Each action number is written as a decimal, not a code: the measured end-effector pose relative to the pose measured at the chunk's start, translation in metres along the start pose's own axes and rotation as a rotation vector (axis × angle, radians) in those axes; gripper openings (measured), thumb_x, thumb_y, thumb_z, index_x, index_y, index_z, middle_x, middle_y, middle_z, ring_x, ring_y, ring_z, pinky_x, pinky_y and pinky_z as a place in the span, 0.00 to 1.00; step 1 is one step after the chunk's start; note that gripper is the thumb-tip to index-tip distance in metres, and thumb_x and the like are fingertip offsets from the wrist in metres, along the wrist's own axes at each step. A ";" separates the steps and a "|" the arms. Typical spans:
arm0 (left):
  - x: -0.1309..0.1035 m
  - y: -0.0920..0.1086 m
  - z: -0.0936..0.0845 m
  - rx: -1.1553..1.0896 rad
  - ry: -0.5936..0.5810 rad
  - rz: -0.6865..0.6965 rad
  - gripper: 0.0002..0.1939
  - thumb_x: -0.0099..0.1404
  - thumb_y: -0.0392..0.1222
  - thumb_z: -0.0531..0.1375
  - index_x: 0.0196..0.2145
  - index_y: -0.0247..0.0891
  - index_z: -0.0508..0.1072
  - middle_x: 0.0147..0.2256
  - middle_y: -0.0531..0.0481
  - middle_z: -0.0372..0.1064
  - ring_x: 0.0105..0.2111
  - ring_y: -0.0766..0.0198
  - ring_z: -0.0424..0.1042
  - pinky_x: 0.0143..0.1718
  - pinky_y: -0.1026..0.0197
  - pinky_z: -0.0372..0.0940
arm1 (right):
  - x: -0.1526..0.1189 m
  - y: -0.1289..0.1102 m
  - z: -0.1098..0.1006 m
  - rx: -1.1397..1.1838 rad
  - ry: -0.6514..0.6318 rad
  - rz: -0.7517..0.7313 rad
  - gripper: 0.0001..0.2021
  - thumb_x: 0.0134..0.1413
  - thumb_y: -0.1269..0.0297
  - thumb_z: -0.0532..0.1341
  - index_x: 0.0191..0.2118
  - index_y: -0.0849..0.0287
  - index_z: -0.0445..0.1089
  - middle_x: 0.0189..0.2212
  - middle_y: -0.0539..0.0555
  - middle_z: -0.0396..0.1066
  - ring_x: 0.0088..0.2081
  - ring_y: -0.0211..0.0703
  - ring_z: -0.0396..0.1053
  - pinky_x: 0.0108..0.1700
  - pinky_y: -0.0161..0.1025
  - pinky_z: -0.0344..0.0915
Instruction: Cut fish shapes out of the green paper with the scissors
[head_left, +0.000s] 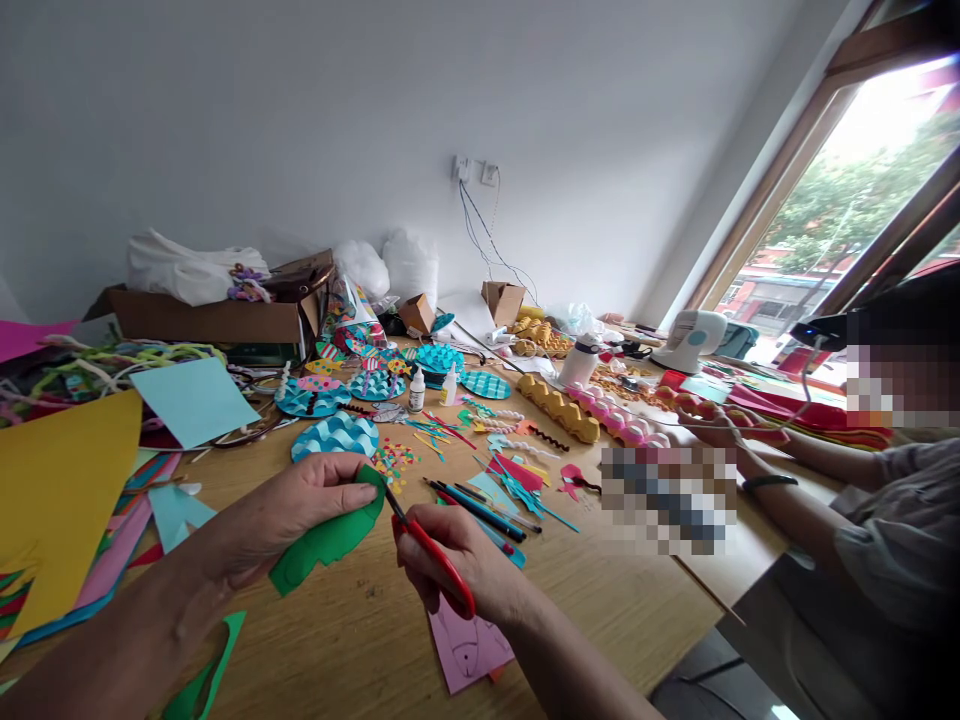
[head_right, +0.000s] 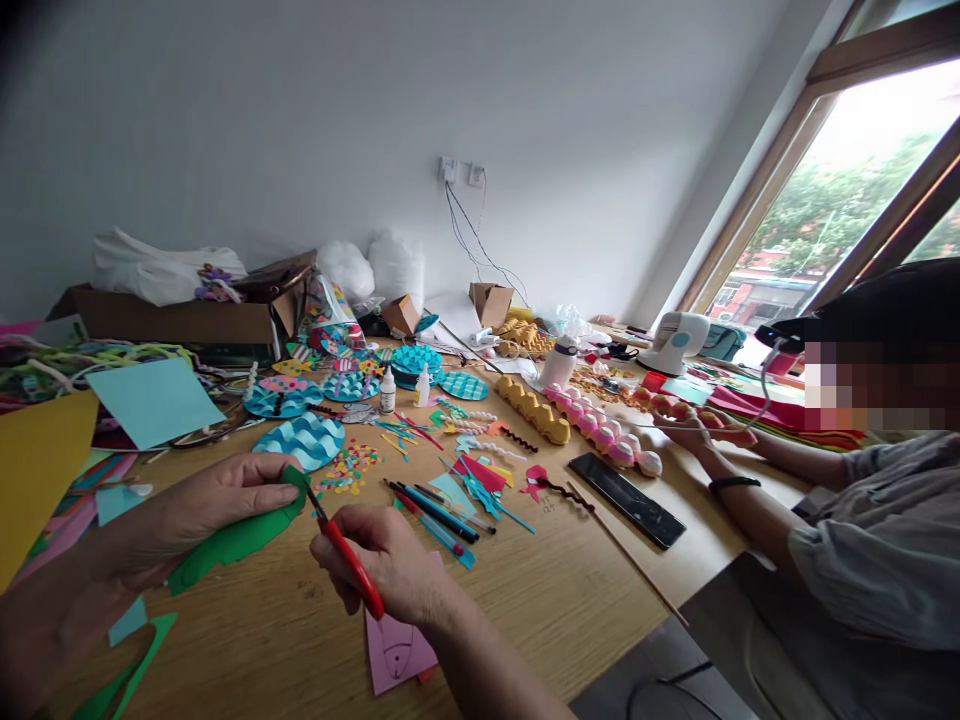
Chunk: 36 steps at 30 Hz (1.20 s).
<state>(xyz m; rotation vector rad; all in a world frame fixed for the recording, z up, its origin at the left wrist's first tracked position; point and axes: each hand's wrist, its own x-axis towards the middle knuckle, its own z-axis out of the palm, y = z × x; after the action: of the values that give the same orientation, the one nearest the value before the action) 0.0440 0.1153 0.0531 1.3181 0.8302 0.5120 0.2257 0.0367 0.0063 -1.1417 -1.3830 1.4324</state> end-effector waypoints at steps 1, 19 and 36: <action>0.000 0.000 0.001 -0.010 0.005 -0.002 0.17 0.45 0.51 0.73 0.27 0.37 0.77 0.21 0.57 0.67 0.20 0.71 0.60 0.20 0.71 0.56 | 0.000 0.000 0.001 -0.002 -0.001 -0.004 0.23 0.50 0.43 0.64 0.26 0.59 0.62 0.14 0.43 0.61 0.15 0.30 0.58 0.16 0.27 0.52; 0.004 -0.005 0.010 -0.007 -0.008 0.036 0.15 0.47 0.50 0.71 0.24 0.39 0.74 0.19 0.58 0.64 0.18 0.70 0.58 0.18 0.68 0.51 | 0.002 0.007 0.016 -0.074 0.172 -0.061 0.20 0.52 0.49 0.62 0.22 0.57 0.58 0.13 0.43 0.58 0.13 0.30 0.55 0.15 0.27 0.50; 0.006 -0.009 0.009 0.008 -0.004 0.033 0.16 0.49 0.53 0.71 0.25 0.39 0.74 0.18 0.59 0.63 0.18 0.70 0.57 0.17 0.69 0.51 | 0.000 0.009 0.018 -0.143 0.252 -0.070 0.25 0.51 0.41 0.62 0.21 0.56 0.56 0.13 0.42 0.54 0.15 0.31 0.54 0.15 0.29 0.50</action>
<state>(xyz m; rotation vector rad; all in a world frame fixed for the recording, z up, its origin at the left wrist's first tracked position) 0.0537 0.1118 0.0432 1.3422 0.8087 0.5323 0.2087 0.0318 -0.0032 -1.3031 -1.3475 1.1120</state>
